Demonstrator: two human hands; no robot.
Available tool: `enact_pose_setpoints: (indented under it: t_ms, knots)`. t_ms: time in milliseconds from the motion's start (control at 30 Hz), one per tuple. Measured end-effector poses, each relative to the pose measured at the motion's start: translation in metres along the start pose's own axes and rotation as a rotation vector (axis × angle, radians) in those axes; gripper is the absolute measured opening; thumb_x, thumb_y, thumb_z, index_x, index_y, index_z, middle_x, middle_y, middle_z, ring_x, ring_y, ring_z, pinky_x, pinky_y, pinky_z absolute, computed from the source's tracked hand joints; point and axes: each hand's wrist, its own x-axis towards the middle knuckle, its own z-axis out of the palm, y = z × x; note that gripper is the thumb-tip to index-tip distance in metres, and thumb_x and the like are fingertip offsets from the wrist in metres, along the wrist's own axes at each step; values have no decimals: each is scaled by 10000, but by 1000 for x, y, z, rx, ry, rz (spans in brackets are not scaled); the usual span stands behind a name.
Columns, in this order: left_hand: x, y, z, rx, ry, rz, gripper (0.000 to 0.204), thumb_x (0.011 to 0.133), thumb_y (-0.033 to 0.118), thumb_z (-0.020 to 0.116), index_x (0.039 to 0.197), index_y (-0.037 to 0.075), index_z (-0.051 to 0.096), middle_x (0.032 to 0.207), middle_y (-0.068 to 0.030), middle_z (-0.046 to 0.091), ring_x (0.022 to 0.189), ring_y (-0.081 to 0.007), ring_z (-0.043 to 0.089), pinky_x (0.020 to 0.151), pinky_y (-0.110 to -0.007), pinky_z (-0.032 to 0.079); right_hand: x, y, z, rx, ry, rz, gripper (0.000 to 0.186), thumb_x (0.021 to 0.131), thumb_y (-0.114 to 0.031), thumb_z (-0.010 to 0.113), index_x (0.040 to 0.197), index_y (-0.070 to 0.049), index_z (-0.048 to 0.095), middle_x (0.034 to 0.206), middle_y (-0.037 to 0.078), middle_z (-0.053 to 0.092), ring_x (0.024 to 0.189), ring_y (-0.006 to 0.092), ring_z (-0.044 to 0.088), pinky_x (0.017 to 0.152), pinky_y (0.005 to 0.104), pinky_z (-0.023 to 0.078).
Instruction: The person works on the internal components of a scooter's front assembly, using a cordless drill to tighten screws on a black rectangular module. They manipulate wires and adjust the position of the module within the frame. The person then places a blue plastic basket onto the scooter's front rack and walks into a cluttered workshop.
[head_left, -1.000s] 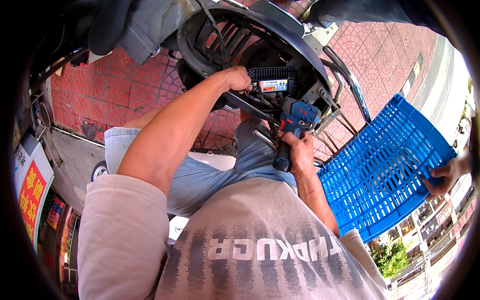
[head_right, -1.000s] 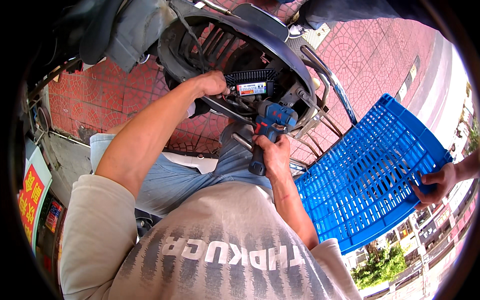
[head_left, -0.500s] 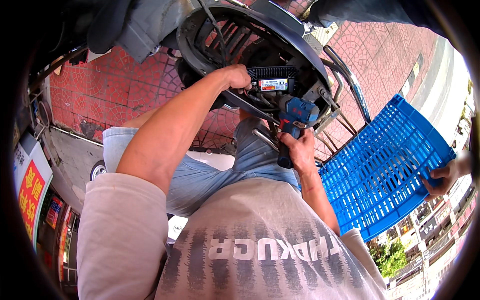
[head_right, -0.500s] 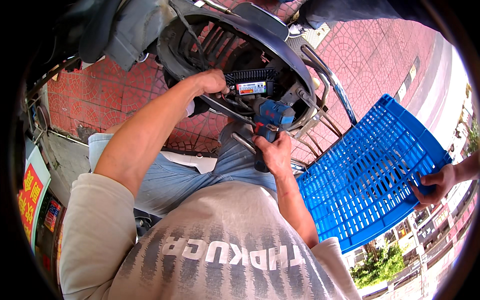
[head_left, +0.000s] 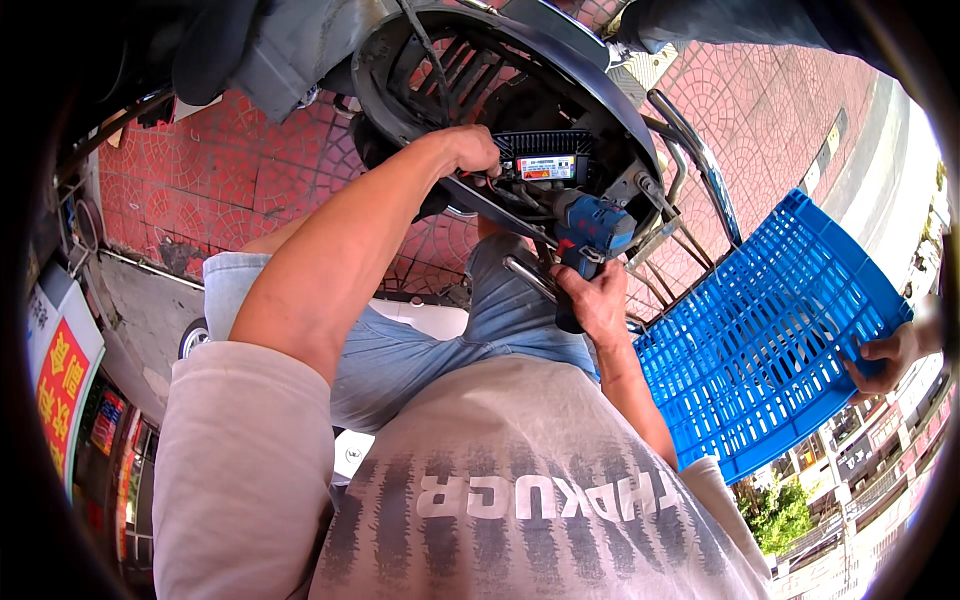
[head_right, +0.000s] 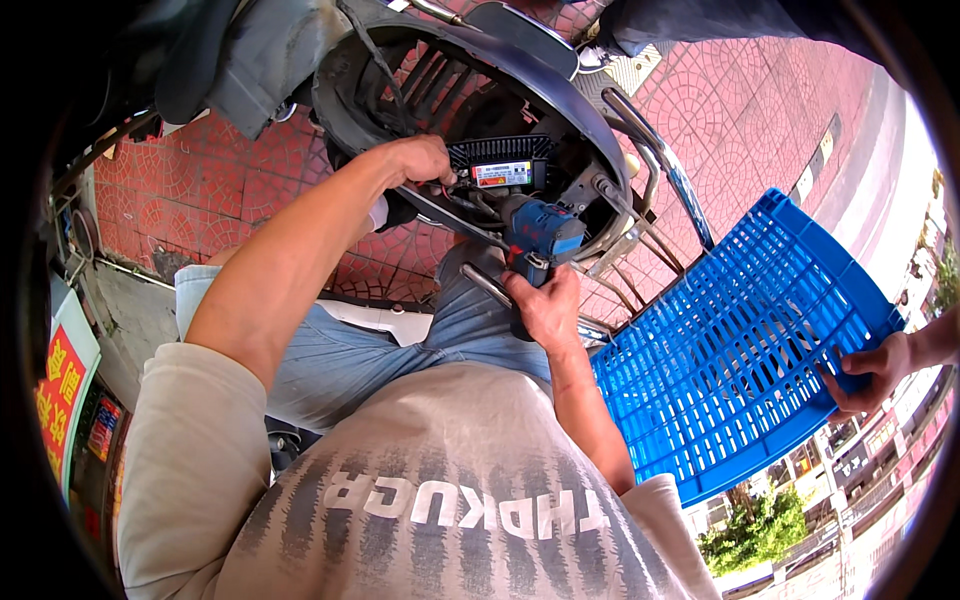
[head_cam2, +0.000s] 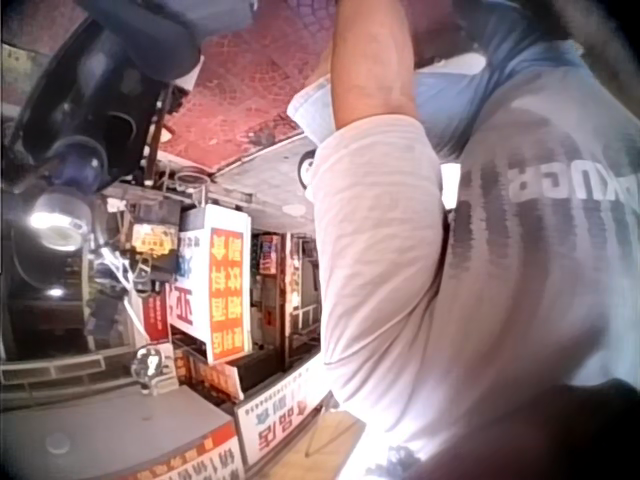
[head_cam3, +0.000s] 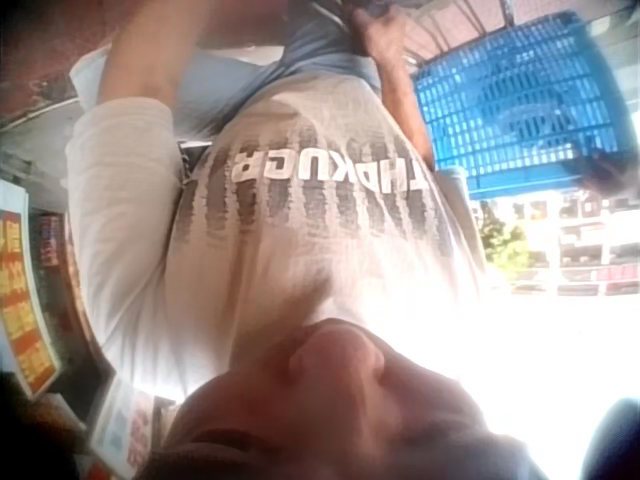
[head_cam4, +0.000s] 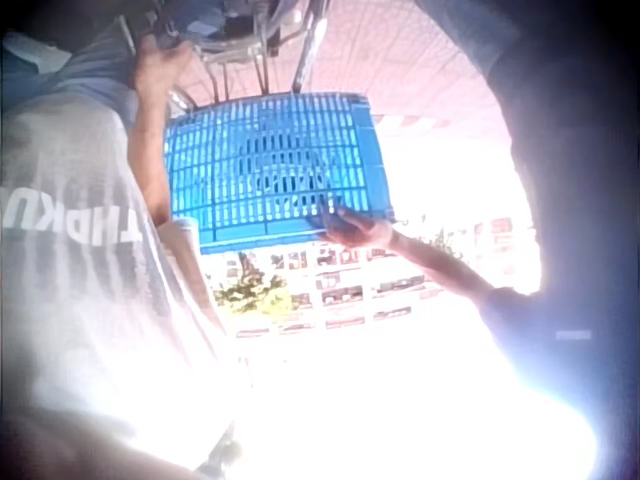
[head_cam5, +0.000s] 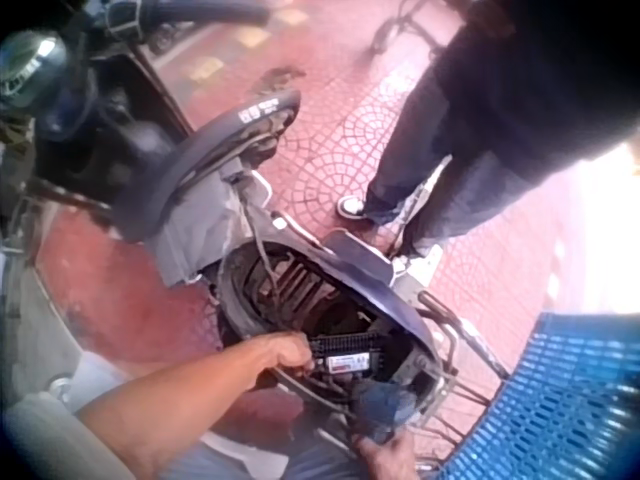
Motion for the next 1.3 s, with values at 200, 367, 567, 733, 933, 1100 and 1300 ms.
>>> enact_pose_setpoints:
  t_ms: [200, 367, 567, 733, 933, 1100, 1300]
  knots:
    - [-6, 6, 2, 6, 69, -39, 171, 818, 121, 785, 863, -44, 779, 805, -116, 744, 722, -210, 682, 631, -393, 486, 1, -39, -9, -390, -83, 27, 345, 798, -105, 767, 1134, -46, 717, 948, 166, 758, 882, 297, 734, 838, 402, 569]
    - [-7, 5, 4, 75, 168, -5, 257, 770, 169, 789, 862, -71, 784, 852, -144, 777, 783, -242, 752, 727, -387, 551, -4, -48, -2, -526, -49, -53, 461, 795, -81, 750, 1249, -77, 666, 1038, 231, 752, 984, 449, 722, 863, 487, 576]
    - [-4, -3, 4, 217, 197, 94, 376, 782, 291, 799, 921, -58, 785, 955, -233, 774, 915, -338, 746, 844, -414, 563, -6, -54, 0, -570, -30, -48, 501, 802, -91, 755, 1289, -90, 640, 1077, 235, 749, 1011, 473, 709, 871, 529, 573]
    - [-4, 0, 9, 306, 284, 77, 390, 807, 319, 753, 974, -31, 795, 1043, -248, 770, 1024, -393, 742, 906, -446, 563, -8, -46, 4, -571, -21, -35, 529, 803, -101, 756, 1316, -87, 627, 1086, 240, 742, 995, 479, 706, 858, 542, 571]
    - [-2, -12, 14, 374, 406, 124, 376, 815, 292, 721, 1000, -26, 799, 1039, -248, 768, 1043, -404, 733, 912, -457, 565, -10, -49, 9, -624, 30, -120, 582, 790, -105, 778, 1347, -67, 614, 1048, 231, 742, 974, 467, 713, 838, 538, 568]
    - [-6, -16, -18, 364, 181, 256, 307, 828, 258, 695, 1003, 40, 824, 1089, -223, 771, 1047, -396, 726, 920, -450, 558, -10, -50, 9, -631, 37, -123, 600, 787, -107, 787, 1357, -69, 605, 1036, 225, 741, 971, 458, 717, 832, 534, 569]
    - [-15, -7, -9, 345, 239, 228, 258, 818, 174, 714, 990, 8, 810, 981, -175, 784, 997, -321, 739, 873, -433, 552, -11, -52, 9, -628, 34, -105, 604, 790, -107, 787, 1363, -67, 600, 1035, 221, 741, 967, 455, 718, 836, 535, 567]
